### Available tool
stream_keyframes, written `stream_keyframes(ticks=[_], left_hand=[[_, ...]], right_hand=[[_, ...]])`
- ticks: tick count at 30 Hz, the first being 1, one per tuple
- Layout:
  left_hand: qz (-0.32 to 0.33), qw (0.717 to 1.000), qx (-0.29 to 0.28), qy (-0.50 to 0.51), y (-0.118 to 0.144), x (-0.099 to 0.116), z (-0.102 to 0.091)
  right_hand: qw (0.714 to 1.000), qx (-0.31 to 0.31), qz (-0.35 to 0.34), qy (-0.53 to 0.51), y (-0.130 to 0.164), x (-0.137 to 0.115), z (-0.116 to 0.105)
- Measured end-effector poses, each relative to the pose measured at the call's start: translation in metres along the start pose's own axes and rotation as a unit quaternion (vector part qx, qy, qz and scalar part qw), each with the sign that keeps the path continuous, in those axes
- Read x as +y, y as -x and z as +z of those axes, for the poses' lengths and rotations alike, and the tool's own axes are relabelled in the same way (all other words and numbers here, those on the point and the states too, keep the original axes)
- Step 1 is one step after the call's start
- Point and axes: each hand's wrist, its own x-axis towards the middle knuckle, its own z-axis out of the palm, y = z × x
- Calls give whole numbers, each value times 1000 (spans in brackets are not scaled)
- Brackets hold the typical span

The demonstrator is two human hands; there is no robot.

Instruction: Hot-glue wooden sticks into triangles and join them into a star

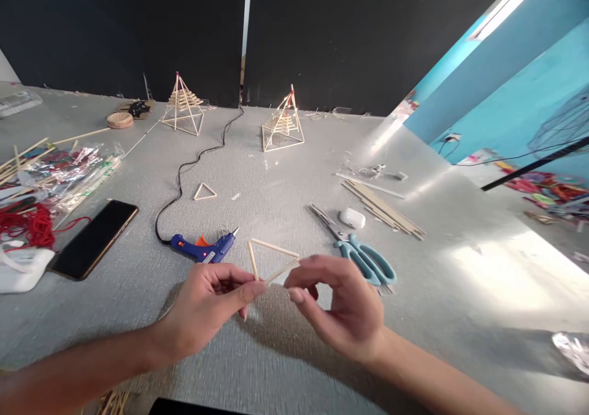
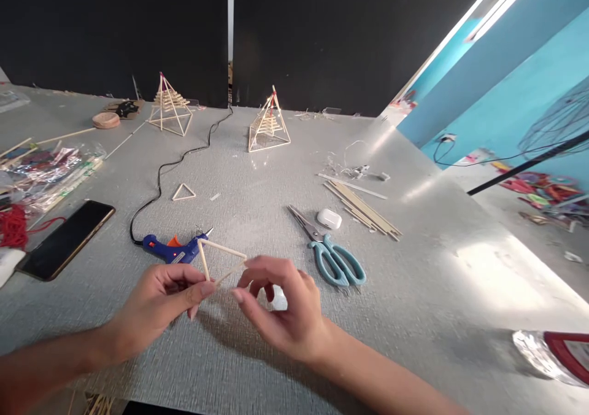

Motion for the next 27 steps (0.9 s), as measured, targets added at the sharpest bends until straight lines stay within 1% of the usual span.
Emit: stream_keyframes(ticks=[1,3,5,7,12,16,22,27], left_hand=[[2,1000,1,-6,0,0,0],[5,1000,0,-19,2,-1,0],[10,999,0,-31,3,-2,0],[14,999,3,-42,3,-3,0],[32,997,21,-70,0,-2,0],[46,996,20,-79,1,-2,0],[24,998,35,-56,4,-4,0],[37,997,25,-59,4,0,0]], right_hand=[[998,2,56,-38,0,-1,-1],[984,-9,144,-101,-1,-2,-3],[967,-21,202,-150,-3,-3,-3],[953,-18,237,-187,-6,-5,-4],[923,1,296,-248,-13,-11,-4],[903,4,329,-278,-16,-13,-4],[892,38,339,-297,-16,-13,-2],[893,37,338,-295,-15,-16,-1]])
